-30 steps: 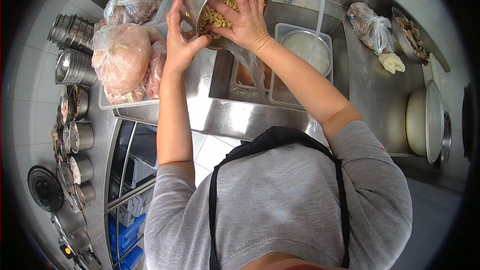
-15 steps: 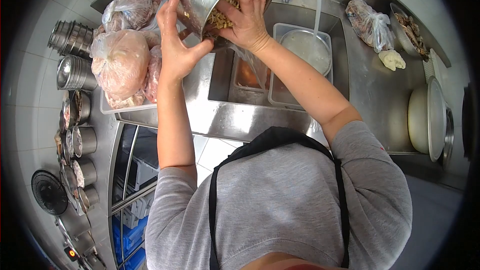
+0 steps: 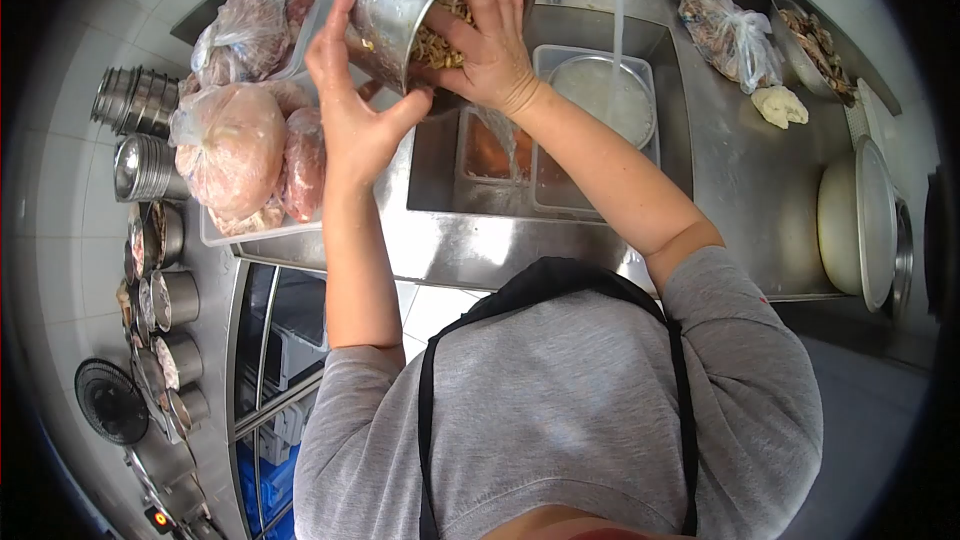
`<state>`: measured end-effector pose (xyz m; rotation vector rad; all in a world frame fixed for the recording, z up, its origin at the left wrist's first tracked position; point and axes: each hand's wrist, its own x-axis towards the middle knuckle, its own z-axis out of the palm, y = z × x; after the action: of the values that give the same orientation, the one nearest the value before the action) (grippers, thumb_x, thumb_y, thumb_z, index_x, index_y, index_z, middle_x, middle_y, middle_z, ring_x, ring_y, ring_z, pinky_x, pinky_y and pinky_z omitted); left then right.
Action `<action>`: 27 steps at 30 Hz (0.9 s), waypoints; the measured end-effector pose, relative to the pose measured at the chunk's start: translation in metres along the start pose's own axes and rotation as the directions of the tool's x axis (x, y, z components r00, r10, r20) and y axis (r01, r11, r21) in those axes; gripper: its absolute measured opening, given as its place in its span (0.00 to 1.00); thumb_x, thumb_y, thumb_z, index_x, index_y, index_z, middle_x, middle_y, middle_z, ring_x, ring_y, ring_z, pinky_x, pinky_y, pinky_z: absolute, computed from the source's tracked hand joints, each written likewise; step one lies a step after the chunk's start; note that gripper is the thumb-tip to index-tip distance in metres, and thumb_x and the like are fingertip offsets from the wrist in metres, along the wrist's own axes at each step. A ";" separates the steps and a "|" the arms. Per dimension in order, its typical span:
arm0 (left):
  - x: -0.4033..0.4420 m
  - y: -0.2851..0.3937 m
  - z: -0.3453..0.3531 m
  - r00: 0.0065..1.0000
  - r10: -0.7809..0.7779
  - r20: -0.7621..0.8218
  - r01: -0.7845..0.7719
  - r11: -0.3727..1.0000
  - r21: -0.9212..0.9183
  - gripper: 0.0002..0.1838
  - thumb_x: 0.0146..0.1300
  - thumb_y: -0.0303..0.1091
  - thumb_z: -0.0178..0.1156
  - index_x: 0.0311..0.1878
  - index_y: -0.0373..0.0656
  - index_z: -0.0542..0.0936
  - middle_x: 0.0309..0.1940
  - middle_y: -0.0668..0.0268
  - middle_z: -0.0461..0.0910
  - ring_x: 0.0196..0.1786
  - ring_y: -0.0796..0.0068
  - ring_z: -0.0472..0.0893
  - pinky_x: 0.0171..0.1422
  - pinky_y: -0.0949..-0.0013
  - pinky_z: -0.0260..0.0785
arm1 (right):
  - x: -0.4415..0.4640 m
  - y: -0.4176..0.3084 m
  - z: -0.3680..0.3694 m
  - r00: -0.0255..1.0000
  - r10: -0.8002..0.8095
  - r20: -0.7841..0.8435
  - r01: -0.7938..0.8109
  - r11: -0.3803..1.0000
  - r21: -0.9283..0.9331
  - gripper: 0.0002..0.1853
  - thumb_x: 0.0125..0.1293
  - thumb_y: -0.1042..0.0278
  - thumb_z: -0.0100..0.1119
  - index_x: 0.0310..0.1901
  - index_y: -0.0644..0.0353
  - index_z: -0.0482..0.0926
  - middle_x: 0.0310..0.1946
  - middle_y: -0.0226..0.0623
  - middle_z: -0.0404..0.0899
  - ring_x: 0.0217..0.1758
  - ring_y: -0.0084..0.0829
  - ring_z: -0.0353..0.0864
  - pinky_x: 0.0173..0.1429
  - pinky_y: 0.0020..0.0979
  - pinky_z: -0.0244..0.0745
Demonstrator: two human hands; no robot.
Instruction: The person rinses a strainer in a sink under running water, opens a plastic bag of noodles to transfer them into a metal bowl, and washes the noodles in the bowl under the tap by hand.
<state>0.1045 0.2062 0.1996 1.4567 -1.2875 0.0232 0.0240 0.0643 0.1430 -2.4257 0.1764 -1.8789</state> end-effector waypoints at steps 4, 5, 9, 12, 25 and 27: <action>-0.007 -0.048 0.053 0.872 -0.459 0.168 0.477 0.726 -0.495 0.48 0.40 0.29 0.61 0.68 0.51 0.52 0.53 0.55 0.62 0.54 0.63 0.65 0.50 0.59 0.69 | -0.023 0.042 -0.016 0.917 0.064 0.395 -0.058 0.998 -0.027 0.31 0.48 0.40 0.61 0.56 0.31 0.71 0.66 0.31 0.56 0.71 0.41 0.46 0.68 0.61 0.36; -0.008 -0.050 0.069 0.752 -0.586 0.303 0.630 0.503 -0.592 0.48 0.41 0.29 0.60 0.69 0.52 0.49 0.54 0.55 0.61 0.55 0.61 0.65 0.45 0.56 0.71 | -0.033 0.056 -0.019 0.838 0.093 0.537 -0.085 0.996 -0.041 0.30 0.51 0.40 0.59 0.58 0.31 0.69 0.67 0.30 0.54 0.72 0.39 0.45 0.69 0.59 0.36; -0.032 -0.111 0.148 0.508 -0.632 0.585 0.819 0.145 -0.555 0.48 0.43 0.36 0.58 0.69 0.56 0.45 0.61 0.58 0.56 0.56 0.53 0.65 0.35 0.47 0.74 | -0.076 0.110 -0.043 0.447 0.278 0.850 -0.278 0.947 -0.163 0.28 0.56 0.44 0.56 0.60 0.33 0.68 0.69 0.31 0.51 0.74 0.39 0.41 0.70 0.59 0.32; -0.049 -0.120 0.201 0.385 -0.663 0.642 0.832 -0.051 -0.552 0.21 0.45 0.39 0.57 0.46 0.50 0.70 0.57 0.60 0.62 0.57 0.51 0.65 0.45 0.37 0.70 | -0.084 0.140 -0.070 0.362 0.419 0.833 -0.450 0.861 -0.238 0.23 0.56 0.48 0.57 0.54 0.41 0.75 0.64 0.37 0.61 0.69 0.42 0.55 0.68 0.52 0.48; -0.048 -0.102 0.282 0.412 -0.588 0.696 0.854 -0.018 -0.521 0.53 0.43 0.32 0.59 0.69 0.64 0.37 0.63 0.52 0.53 0.58 0.49 0.65 0.49 0.42 0.68 | -0.109 0.189 -0.115 -0.074 0.859 0.507 -0.537 0.394 -0.746 0.42 0.48 0.38 0.61 0.62 0.52 0.62 0.50 0.58 0.72 0.55 0.49 0.72 0.58 0.37 0.67; -0.051 -0.103 0.285 0.371 -0.586 0.720 0.844 -0.111 -0.525 0.52 0.43 0.32 0.58 0.69 0.64 0.37 0.62 0.54 0.54 0.56 0.49 0.66 0.49 0.43 0.68 | -0.104 0.175 -0.116 -0.009 0.850 0.527 -0.567 0.430 -0.703 0.43 0.46 0.40 0.64 0.60 0.57 0.63 0.57 0.53 0.65 0.58 0.51 0.68 0.59 0.44 0.65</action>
<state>-0.0174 0.0145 -0.0072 0.9656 -0.2224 -1.5126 -0.1225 -0.0937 0.0507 -2.2257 1.4047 -0.0228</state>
